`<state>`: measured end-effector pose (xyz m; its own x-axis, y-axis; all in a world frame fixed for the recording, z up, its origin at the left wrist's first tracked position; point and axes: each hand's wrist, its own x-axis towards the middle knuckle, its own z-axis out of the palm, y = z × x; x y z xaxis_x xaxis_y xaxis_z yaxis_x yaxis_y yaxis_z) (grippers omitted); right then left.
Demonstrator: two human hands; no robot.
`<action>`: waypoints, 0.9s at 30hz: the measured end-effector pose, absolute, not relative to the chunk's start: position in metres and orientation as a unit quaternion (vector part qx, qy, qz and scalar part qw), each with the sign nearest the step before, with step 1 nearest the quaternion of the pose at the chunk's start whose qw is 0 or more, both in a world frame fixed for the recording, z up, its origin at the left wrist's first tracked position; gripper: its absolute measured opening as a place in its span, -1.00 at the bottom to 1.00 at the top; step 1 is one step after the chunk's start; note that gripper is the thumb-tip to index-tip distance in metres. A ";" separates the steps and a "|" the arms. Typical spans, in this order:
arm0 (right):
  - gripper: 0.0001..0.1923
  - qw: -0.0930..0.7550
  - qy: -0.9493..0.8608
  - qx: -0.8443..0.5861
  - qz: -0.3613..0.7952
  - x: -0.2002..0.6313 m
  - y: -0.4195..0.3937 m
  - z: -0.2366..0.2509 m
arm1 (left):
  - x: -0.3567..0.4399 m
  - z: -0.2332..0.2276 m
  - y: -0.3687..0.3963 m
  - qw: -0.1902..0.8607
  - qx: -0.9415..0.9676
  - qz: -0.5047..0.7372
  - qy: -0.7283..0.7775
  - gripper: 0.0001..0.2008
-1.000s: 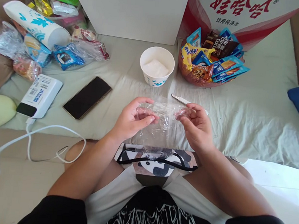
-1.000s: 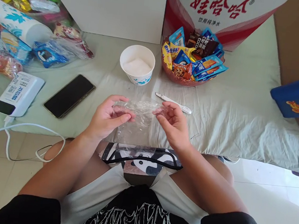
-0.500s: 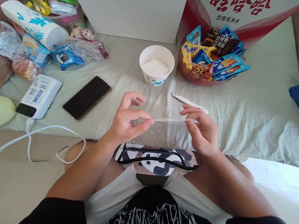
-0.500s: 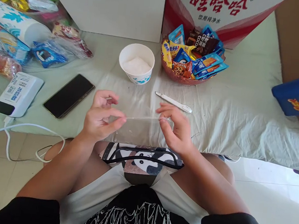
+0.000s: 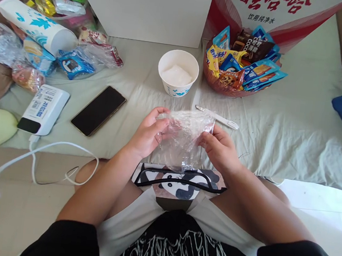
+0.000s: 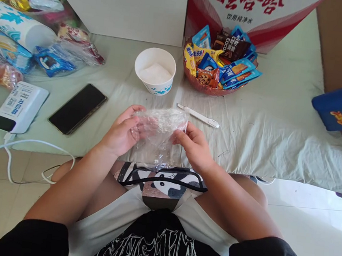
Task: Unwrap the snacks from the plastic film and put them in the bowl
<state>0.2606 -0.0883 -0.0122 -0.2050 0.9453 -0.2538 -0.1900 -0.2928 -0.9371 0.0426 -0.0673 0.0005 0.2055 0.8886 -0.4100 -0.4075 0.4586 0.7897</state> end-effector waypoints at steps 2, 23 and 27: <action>-0.66 0.452 -0.388 -0.462 0.656 0.260 -0.088 -0.011 | 0.045 -0.004 -0.069 0.774 0.240 0.419 0.409 -0.34; -0.49 0.417 -0.393 -0.451 0.685 0.255 -0.090 -0.014 | 0.048 -0.015 -0.071 0.669 0.443 0.363 0.473 -0.70; -0.62 0.365 -0.398 -0.476 0.694 0.258 -0.089 -0.017 | 0.042 -0.007 -0.070 0.697 0.464 0.314 0.447 -0.72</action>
